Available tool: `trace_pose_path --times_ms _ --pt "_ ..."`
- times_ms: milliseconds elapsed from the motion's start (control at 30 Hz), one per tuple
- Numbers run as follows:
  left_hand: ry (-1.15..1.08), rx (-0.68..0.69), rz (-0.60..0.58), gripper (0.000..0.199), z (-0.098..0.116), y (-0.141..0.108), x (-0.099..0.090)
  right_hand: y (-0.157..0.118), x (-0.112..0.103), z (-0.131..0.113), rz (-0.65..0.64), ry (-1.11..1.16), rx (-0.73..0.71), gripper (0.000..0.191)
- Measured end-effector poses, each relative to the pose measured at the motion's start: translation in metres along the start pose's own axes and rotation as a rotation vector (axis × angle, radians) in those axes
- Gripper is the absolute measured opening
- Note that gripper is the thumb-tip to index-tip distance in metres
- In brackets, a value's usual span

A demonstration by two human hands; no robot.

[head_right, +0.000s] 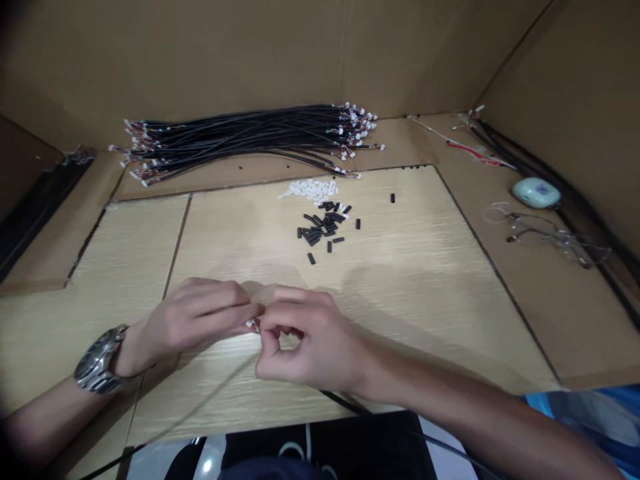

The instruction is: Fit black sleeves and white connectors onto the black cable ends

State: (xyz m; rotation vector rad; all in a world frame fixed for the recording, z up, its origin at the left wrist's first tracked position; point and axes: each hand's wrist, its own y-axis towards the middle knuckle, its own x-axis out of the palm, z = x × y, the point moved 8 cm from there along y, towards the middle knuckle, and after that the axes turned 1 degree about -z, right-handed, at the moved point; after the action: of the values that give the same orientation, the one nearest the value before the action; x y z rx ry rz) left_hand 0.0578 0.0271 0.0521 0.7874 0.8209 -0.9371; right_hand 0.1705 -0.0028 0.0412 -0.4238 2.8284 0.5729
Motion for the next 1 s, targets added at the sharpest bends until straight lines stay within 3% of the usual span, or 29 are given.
trace_pose_path --times_ms 100,267,400,567,667,933,1000 --pt "-0.246 -0.162 -0.085 0.018 -0.009 0.003 0.007 -0.001 -0.004 -0.002 0.049 -0.091 -0.053 0.017" --pt "-0.891 -0.607 -0.386 0.035 -0.014 -0.013 0.035 -0.001 -0.006 -0.001 0.075 -0.172 -0.073 0.015" --pt "-1.284 -0.778 -0.383 0.042 -0.007 -0.018 0.041 -0.003 -0.006 -0.005 0.088 -0.262 -0.165 0.015" --pt "-1.387 -0.874 -0.303 0.038 -0.008 -0.018 0.048 -0.013 0.003 -0.01 0.037 -0.485 -0.341 0.016" --pt "-1.368 -0.862 -0.325 0.035 -0.01 -0.019 0.055 -0.015 0.005 -0.011 0.031 -0.515 -0.372 0.017" --pt "-1.427 -0.856 -0.308 0.033 -0.018 -0.018 0.069 -0.009 0.0 -0.011 0.078 -0.409 -0.255 0.017" --pt "-1.456 -0.838 -0.257 0.031 -0.021 -0.017 0.071 -0.005 -0.004 -0.008 0.088 -0.34 -0.196 0.016"
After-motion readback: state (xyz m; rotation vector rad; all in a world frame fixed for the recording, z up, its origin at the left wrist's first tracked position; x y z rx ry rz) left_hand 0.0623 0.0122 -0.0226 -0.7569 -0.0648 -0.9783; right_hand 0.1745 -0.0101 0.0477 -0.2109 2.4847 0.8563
